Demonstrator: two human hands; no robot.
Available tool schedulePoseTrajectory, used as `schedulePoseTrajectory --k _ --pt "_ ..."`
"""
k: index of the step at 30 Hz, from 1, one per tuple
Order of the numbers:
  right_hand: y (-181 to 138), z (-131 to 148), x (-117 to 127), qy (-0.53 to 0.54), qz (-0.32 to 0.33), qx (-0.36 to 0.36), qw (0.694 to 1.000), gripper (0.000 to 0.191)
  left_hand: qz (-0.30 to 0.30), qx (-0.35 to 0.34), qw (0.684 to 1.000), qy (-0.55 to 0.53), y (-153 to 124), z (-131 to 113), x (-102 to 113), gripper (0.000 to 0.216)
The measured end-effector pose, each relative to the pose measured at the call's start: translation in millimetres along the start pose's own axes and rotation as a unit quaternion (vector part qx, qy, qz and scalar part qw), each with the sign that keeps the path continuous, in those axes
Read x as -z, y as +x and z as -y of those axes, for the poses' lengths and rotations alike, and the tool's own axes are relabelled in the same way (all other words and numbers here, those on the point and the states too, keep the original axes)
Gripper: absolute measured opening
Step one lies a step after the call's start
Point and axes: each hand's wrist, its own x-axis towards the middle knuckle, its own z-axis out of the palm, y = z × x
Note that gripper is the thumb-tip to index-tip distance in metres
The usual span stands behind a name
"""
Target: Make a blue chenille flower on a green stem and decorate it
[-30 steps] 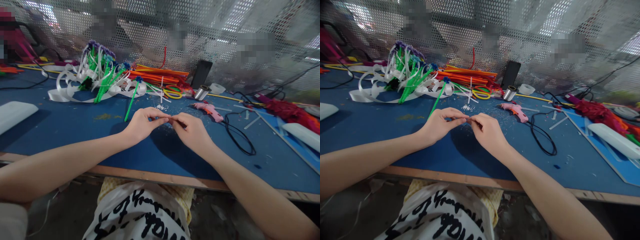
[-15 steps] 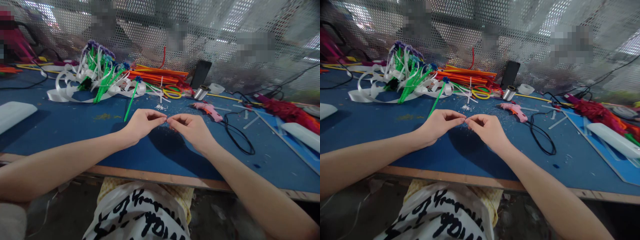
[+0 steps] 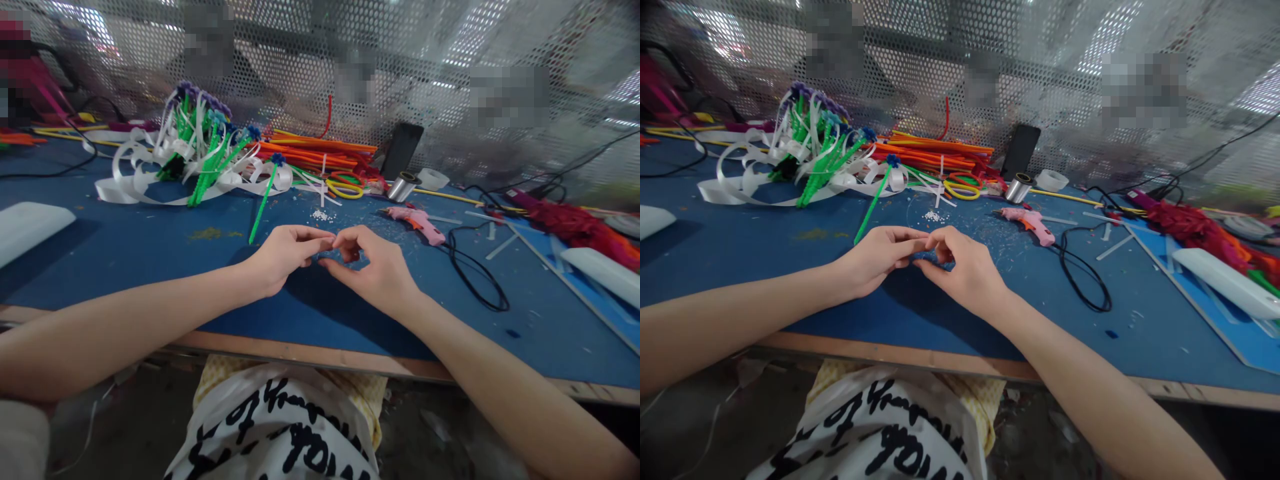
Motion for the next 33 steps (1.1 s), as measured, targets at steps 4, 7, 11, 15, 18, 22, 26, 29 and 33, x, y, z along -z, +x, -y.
schedulePoseTrajectory --k 4,7,11,15,18,22,26,29,33 --pt "-0.5 -0.7 -2.3 -0.066 -0.029 0.038 0.997 0.02 0.015 0.007 0.999 -0.037 -3.9 -1.2 -4.4 0.031" --pt "0.1 0.4 -1.7 -0.078 -0.049 0.048 0.995 0.019 0.012 0.008 0.999 -0.038 -4.5 -1.4 -4.8 0.03" --pt "-0.2 3.0 -1.0 -0.07 -0.055 0.047 0.995 0.017 -0.009 0.014 0.999 -0.028 -3.6 -1.9 -3.1 0.025" --pt "-0.1 3.7 -1.0 -0.07 -0.064 0.045 0.995 0.017 -0.02 0.015 1.0 -0.019 -3.6 -1.2 -1.9 0.023" --pt "0.0 3.0 -1.3 -0.055 -0.066 0.039 0.996 0.018 -0.015 0.008 1.0 -0.022 -3.9 -0.1 -2.0 0.022" --pt "0.5 0.7 -2.0 0.055 -0.069 -0.032 0.996 0.019 -0.011 -0.003 0.999 -0.037 -3.1 0.3 -2.5 0.026" --pt "3.3 -0.8 -0.9 0.227 -0.068 -0.116 0.965 0.022 -0.007 -0.033 0.999 -0.022 -2.8 -1.0 -2.9 0.03" --pt "6.3 -0.8 0.8 0.308 -0.057 -0.16 0.936 0.025 -0.007 -0.069 0.997 0.018 -4.3 -2.4 -3.2 0.029" --pt "8.8 0.5 1.9 0.383 -0.035 -0.21 0.899 0.029 -0.003 -0.136 0.988 0.068 -5.9 -3.5 -1.4 0.022"
